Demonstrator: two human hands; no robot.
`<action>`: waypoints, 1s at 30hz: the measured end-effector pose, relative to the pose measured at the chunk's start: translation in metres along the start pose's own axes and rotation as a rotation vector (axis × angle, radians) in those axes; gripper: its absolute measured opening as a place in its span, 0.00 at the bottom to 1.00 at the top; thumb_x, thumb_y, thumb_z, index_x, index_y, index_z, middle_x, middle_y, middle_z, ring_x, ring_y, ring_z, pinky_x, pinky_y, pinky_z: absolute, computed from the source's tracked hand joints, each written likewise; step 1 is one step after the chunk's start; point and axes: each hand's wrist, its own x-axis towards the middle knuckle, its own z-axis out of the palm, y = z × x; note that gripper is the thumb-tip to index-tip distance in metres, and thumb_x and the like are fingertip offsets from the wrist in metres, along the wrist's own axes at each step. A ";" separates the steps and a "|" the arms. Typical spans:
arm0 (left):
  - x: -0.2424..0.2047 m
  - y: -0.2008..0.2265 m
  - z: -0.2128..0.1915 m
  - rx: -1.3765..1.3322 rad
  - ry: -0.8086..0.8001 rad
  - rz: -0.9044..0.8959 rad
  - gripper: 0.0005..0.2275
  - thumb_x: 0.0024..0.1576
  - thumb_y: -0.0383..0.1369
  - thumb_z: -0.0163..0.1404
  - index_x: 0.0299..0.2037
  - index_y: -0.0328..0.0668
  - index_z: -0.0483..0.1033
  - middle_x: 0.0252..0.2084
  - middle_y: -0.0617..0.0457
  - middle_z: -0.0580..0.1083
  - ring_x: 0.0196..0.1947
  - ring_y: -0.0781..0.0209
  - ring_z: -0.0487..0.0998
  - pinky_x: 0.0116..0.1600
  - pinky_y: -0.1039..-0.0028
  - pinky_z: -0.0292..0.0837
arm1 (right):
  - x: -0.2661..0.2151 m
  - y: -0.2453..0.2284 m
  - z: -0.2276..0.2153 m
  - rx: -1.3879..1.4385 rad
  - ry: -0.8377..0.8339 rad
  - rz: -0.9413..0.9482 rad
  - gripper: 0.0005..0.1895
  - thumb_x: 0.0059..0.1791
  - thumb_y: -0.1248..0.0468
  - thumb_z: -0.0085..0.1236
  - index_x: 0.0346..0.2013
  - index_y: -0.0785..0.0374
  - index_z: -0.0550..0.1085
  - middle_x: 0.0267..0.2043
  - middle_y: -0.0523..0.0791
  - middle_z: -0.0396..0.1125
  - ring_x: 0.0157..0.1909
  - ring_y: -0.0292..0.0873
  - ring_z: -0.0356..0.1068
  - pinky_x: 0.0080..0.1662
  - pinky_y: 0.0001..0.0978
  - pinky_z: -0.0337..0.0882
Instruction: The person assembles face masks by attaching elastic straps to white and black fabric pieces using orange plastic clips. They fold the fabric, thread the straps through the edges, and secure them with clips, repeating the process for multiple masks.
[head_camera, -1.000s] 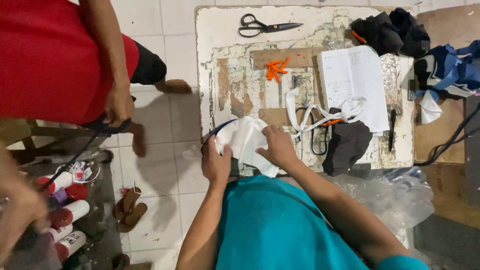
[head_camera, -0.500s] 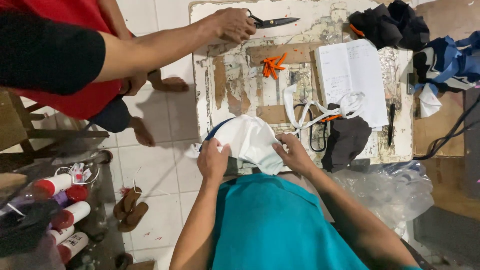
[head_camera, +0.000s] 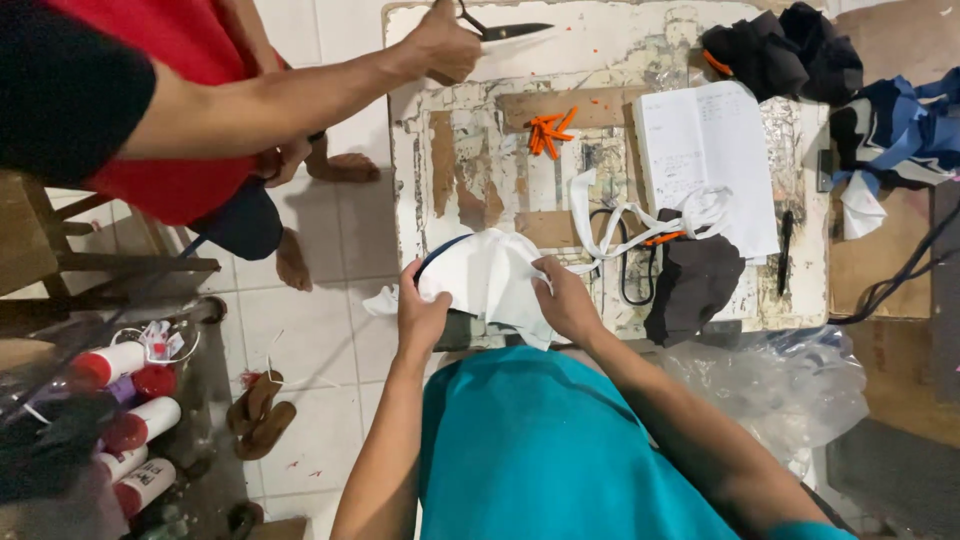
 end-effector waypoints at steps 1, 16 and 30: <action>0.001 -0.003 0.000 -0.060 -0.004 -0.007 0.35 0.52 0.24 0.50 0.74 0.46 0.57 0.75 0.30 0.54 0.78 0.37 0.48 0.77 0.48 0.48 | -0.003 0.000 0.001 0.016 0.041 0.023 0.19 0.55 0.60 0.49 0.61 0.53 0.69 0.52 0.61 0.72 0.57 0.68 0.69 0.55 0.62 0.69; 0.011 -0.029 0.022 -0.236 0.035 -0.205 0.36 0.48 0.44 0.60 0.69 0.45 0.66 0.72 0.36 0.57 0.72 0.41 0.61 0.70 0.53 0.61 | -0.013 0.012 0.026 -0.167 0.352 -0.263 0.13 0.51 0.64 0.52 0.49 0.50 0.78 0.53 0.49 0.67 0.51 0.60 0.70 0.48 0.50 0.71; 0.019 -0.014 0.035 -0.707 -0.167 -0.179 0.24 0.55 0.29 0.59 0.61 0.37 0.64 0.52 0.35 0.64 0.45 0.39 0.76 0.49 0.46 0.81 | -0.011 0.021 0.024 -0.469 0.324 -0.535 0.44 0.38 0.48 0.70 0.65 0.60 0.69 0.61 0.48 0.62 0.61 0.58 0.62 0.52 0.53 0.68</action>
